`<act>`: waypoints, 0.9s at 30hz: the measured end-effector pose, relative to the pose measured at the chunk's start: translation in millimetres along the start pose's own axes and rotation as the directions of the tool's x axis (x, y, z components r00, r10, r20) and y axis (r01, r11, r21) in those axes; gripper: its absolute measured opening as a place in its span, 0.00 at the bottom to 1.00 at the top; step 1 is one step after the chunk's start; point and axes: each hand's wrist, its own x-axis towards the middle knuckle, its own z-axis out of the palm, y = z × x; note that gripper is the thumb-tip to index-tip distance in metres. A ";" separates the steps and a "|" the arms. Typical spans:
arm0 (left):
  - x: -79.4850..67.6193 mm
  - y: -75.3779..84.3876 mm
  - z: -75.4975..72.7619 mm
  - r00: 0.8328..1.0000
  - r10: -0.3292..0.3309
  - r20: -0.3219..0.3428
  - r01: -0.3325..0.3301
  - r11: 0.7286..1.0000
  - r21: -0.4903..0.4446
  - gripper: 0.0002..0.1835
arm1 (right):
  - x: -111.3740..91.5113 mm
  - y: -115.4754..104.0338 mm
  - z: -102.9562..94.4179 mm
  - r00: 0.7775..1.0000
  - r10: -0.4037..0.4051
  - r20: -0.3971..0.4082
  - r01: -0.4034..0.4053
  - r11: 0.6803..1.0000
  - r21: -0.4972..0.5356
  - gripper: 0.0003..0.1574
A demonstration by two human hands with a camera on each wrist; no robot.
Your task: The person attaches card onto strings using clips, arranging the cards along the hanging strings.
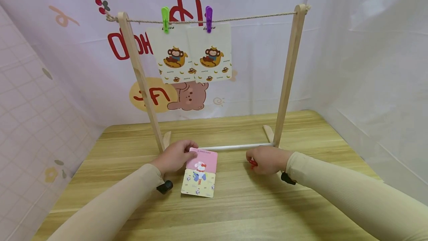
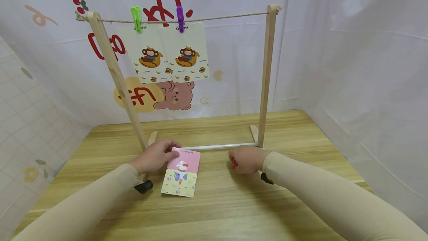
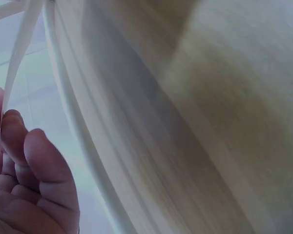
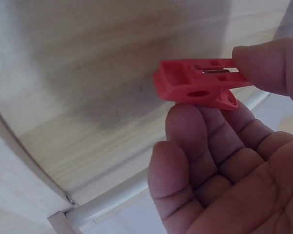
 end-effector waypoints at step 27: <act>1.9 18.3 -7.1 0.998 0.048 -0.049 -0.054 0.993 -0.109 0.06 | 2.5 3.8 -19.6 0.983 -0.005 -0.181 0.016 0.998 0.059 0.07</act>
